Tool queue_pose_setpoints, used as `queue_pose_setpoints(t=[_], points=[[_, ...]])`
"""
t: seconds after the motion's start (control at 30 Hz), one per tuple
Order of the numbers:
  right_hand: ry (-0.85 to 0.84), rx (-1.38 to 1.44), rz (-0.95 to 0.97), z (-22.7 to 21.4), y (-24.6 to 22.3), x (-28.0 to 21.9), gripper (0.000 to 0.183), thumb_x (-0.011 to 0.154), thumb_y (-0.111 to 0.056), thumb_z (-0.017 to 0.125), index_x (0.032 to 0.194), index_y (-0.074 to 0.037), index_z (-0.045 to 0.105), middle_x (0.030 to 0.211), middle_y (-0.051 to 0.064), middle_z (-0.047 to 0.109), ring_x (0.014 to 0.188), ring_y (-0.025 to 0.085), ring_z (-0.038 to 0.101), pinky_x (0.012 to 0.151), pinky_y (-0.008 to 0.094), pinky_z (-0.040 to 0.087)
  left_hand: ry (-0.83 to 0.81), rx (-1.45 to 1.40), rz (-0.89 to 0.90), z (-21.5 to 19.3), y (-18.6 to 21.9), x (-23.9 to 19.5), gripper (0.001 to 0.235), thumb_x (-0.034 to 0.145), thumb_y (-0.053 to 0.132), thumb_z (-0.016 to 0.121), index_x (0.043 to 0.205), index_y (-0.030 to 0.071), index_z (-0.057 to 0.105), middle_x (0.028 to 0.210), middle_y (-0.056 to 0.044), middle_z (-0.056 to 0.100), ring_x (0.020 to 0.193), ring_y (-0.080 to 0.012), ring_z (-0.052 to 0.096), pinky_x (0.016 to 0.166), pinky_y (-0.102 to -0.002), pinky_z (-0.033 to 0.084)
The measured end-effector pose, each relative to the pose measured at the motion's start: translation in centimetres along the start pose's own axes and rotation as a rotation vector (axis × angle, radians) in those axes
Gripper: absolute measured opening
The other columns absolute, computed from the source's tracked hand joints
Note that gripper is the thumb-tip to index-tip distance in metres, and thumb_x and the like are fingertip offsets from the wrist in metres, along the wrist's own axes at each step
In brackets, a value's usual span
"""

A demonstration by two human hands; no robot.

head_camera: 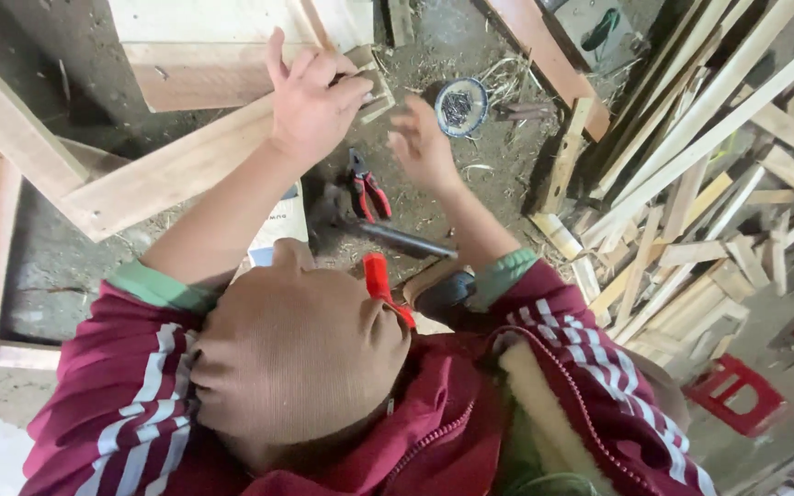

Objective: The person sits on the ground assembling wooden frame pieces, hammering nails into the joints. They take nails from a small bowl, position a wooden strip across the frame, hammer nails in, and press or reposition the pieces between nails.

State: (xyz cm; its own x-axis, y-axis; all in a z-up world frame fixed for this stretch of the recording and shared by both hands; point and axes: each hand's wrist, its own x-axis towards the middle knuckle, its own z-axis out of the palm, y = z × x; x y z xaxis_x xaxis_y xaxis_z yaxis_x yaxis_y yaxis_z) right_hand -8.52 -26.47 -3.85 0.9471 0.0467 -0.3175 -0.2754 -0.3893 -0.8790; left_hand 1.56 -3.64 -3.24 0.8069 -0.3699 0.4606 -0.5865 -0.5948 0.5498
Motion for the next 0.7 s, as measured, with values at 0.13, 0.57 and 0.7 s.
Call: queue_pose_setpoints(t=[0.13,0.57,0.7], points=[[-0.176,0.282,0.100,1.1,-6.2,2.8,0.051,0.101,0.006,0.051,0.149,-0.006,0.037,0.113,0.011,0.062,0.092,0.016,0.065,0.076,0.027,0.058,-0.020,-0.063,-0.022,-0.9,0.2,1.0,0.010,0.089,0.016,0.090,0.096,0.020,0.084,0.135,0.002,0.066,0.129,-0.0204,0.054,0.123,-0.055,0.012],[-0.034,0.566,0.053,4.3,-5.0,2.5,0.039,0.101,0.004,0.053,0.137,-0.003,0.039,0.115,0.012,0.063,0.098,0.017,0.066,0.088,0.030,0.062,-0.064,-0.097,0.034,-2.0,0.3,1.7,0.023,0.086,0.018,0.090,0.108,0.017,0.085,0.137,-0.002,0.065,0.131,-0.0256,0.052,0.118,-0.054,0.020],[0.092,0.878,0.116,4.8,-3.6,2.3,0.056,0.102,0.011,0.051,0.154,-0.003,0.037,0.126,0.018,0.061,0.103,0.020,0.065,0.092,0.032,0.061,-0.046,-0.032,0.062,-2.4,0.9,2.7,0.014,0.087,0.017,0.087,0.101,0.015,0.085,0.135,-0.002,0.070,0.129,-0.0207,0.056,0.114,-0.049,0.026]])
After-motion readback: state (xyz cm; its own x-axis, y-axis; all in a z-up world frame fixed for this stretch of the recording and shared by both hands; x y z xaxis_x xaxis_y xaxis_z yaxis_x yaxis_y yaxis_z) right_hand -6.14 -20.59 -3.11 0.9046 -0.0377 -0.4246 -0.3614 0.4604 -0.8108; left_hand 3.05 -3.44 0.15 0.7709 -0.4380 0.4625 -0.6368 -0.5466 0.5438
